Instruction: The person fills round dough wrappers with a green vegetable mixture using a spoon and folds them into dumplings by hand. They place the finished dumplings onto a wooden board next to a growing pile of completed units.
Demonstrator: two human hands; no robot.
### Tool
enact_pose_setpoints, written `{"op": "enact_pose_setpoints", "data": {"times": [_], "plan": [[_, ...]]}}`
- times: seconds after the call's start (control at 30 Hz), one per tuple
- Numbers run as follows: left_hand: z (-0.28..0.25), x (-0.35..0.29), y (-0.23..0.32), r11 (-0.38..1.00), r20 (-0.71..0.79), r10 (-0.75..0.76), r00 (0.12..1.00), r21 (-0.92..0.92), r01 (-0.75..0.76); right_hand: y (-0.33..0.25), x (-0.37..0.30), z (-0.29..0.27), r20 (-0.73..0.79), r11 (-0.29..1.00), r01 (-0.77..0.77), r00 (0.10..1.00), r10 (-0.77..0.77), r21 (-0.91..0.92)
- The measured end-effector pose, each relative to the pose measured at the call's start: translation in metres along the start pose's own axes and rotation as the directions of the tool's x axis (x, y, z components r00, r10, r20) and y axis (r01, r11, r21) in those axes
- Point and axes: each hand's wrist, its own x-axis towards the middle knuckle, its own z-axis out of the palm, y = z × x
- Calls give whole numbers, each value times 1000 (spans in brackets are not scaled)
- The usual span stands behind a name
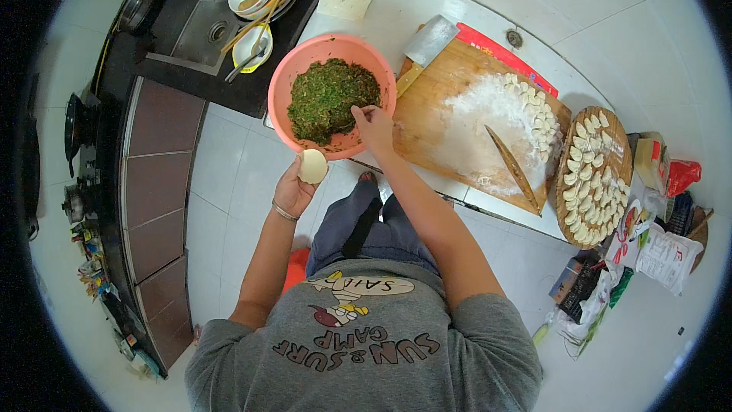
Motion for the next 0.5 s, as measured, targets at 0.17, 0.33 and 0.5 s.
{"op": "enact_pose_setpoints", "data": {"times": [0.17,0.33,0.5], "plan": [[-12,3,18,999,-11,8,1000,-34,-9,-6,3,10,124,950,180,980,-153,-255],[-16,5,31,999,-40,-9,999,-38,7,-45,-31,-32,416,808,521,822,-388,-276],[-22,8,34,998,-17,-23,1000,-55,22,-36,-24,-16,580,526,807,571,-581,-268]]}}
